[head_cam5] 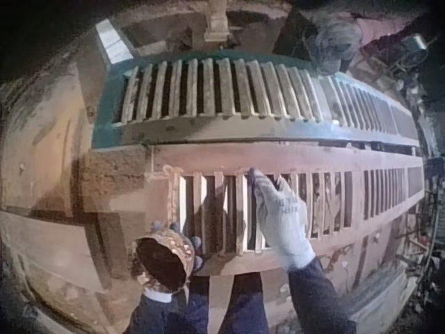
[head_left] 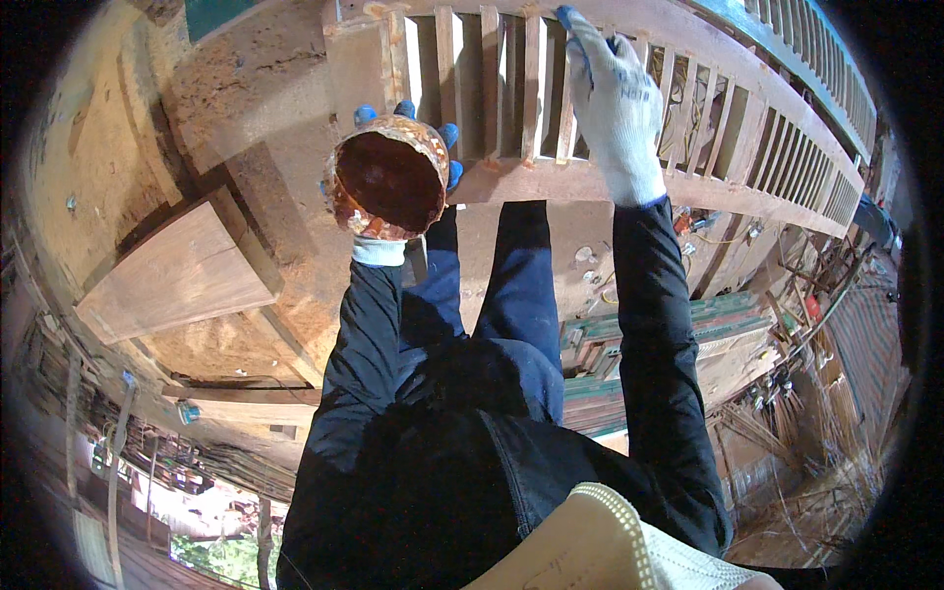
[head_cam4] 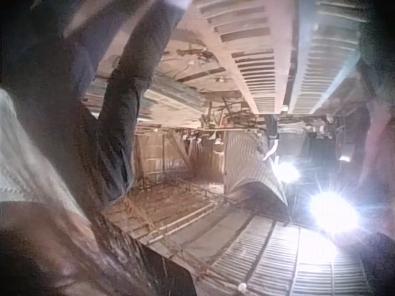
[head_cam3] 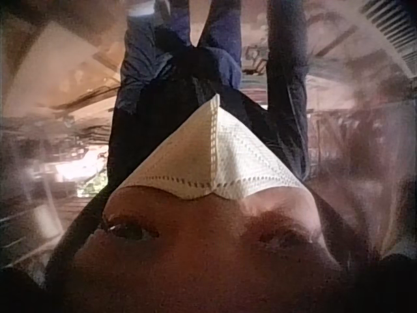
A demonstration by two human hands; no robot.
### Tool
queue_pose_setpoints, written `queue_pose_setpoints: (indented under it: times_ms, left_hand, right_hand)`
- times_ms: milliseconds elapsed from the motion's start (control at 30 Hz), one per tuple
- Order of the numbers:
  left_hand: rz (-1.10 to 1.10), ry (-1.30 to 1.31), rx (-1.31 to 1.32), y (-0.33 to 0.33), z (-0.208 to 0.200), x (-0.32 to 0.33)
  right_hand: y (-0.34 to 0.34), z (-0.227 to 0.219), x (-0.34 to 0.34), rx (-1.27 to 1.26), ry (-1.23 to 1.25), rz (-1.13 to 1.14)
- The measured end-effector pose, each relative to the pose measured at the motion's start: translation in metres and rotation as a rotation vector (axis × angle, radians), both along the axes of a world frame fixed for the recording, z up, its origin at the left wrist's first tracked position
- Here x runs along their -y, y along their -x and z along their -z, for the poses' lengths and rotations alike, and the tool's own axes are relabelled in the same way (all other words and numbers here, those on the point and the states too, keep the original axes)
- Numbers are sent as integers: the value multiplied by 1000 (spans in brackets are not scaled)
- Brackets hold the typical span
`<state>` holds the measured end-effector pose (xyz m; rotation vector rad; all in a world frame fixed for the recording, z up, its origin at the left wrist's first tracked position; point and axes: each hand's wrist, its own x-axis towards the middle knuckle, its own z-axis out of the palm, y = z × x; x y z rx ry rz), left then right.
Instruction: The person applies a brown adhesive to the joints of a wooden slatted frame using a small brush. They hold a container of the adhesive in the left hand and repeatedly dip the brush to coat the connection points along the frame.
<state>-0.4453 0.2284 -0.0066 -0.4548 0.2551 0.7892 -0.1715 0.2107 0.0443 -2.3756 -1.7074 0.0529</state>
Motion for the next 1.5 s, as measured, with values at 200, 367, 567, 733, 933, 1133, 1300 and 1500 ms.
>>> queue_pose_setpoints:
  times_ms: [200, 367, 567, 733, 933, 1133, 1300, 1500]
  left_hand:
    - [-3, -1, 23, 0, -3, -1]
    - [-4, -6, 67, -3, -3, -1]
    - [-12, -40, 157, 0, -4, -2]
    - [-26, -52, 183, 7, 7, 4]
    - [-22, -84, 173, 16, 22, 12]
    - [-34, -128, 171, 24, 45, 23]
    - [-30, -133, 40, 36, 65, 23]
    - [-57, 388, -237, 47, 63, 14]
  right_hand:
    - [13, 0, 1, 4, 181, -5]
    - [-3, 11, 0, 69, 76, -21]
    - [-1, 5, 2, -23, -22, -52]
    - [16, 3, 8, 26, 223, -10]
    - [10, 10, 4, 142, 1, -54]
    - [17, 13, 15, 198, 160, -117]
    - [-1, 24, 13, 216, -81, -79]
    - [7, 14, 12, 253, 162, -103]
